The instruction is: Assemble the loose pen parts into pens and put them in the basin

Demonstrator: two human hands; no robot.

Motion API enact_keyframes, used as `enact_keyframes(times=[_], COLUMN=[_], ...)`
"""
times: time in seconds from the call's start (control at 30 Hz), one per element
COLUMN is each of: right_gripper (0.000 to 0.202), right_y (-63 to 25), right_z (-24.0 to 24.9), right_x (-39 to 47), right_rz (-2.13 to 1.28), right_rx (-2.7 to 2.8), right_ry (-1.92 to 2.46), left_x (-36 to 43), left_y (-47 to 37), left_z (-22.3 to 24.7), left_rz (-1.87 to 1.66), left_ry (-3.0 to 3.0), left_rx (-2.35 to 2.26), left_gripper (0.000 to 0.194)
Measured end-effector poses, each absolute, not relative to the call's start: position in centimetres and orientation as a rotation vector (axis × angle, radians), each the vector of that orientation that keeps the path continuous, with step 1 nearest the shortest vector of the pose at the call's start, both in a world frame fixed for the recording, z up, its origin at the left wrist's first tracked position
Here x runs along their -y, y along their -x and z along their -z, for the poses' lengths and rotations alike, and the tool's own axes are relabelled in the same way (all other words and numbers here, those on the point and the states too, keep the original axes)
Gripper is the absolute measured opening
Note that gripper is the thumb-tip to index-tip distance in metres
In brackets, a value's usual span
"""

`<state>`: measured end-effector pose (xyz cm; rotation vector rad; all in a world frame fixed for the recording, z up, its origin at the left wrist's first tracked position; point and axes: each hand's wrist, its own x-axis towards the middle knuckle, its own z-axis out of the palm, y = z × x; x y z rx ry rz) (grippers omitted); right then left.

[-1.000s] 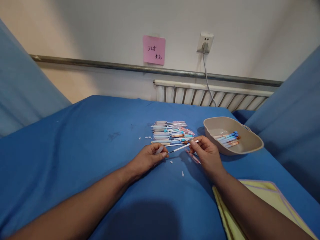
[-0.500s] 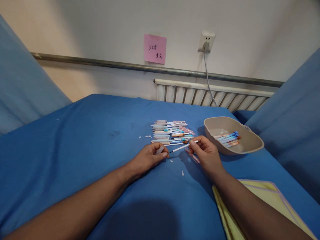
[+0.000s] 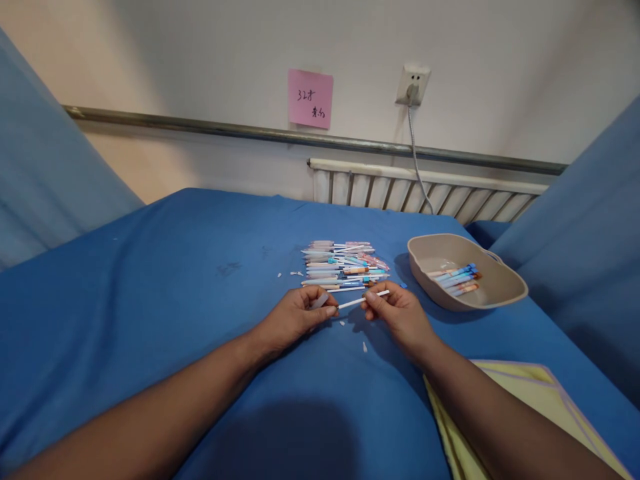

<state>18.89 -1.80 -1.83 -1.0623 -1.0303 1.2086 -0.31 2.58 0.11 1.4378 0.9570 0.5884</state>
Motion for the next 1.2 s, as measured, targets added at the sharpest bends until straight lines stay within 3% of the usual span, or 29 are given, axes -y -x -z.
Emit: enact_keyframes(times=[0.37,1.2], right_gripper=[0.029,0.026], right_y=[-19.2,-19.5], right_z=[2.1,1.6], right_x=[1.7,1.8], right_rz=[-1.473,-1.217], right_rx=[0.734,0.922], right_ry=[0.922,1.017], left_x=[-2.6,-2.9], left_y=[0.8,1.2], left_z=[-0.5,-0.4], left_rz=[-0.626,-0.527], left_ry=[-1.329,-1.483], left_rx=[-0.831,-0.858], left_gripper=[0.034,0.030])
